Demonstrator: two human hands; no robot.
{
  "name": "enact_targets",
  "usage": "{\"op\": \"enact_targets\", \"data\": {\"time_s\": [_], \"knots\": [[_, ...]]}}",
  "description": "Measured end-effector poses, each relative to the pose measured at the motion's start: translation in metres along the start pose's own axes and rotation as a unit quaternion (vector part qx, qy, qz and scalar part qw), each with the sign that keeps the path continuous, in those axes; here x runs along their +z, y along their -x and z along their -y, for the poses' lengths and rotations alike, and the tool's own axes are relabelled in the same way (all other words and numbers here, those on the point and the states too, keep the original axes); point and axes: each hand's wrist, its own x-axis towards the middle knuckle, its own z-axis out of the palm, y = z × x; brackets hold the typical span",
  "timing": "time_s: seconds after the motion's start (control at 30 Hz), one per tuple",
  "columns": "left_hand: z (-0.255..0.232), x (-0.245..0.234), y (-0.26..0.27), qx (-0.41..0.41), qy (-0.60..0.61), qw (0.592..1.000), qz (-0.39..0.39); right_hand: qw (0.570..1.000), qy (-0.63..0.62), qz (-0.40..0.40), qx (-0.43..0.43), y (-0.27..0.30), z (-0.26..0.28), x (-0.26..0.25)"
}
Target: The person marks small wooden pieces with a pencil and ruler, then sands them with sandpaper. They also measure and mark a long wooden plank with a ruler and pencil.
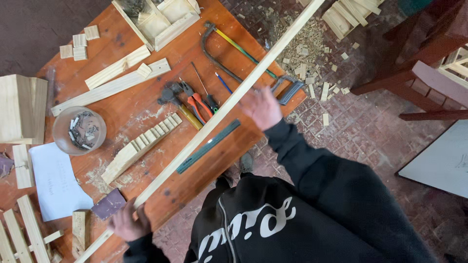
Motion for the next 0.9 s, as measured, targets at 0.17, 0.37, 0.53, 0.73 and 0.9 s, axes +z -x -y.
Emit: {"op": "enact_targets", "data": {"time_s": [0.17,0.37,0.53,0.73,0.9], "knots": [[0.031,-0.038,0.015,0.038,-0.002,0.998,-0.053,0.95,-0.306,-0.002,0.055,-0.032,0.044,0.005],[0.027,-0.039,0.023,-0.189,0.002,0.956,-0.225,0.949,-0.31,-0.011,0.058,-0.007,-0.017,0.068],[0.088,0.058,0.127,-0.582,0.519,0.537,-0.32,0.947,-0.301,-0.017,0.113,0.039,-0.077,0.121],[-0.119,0.019,-0.032,-0.63,0.668,0.393,-0.048,0.933,-0.304,-0.04,0.187,0.075,-0.108,0.164],[-0.111,0.052,-0.022,-0.613,0.683,0.386,-0.094,0.937,-0.281,0.006,0.208,0.092,-0.117,0.179]]}}
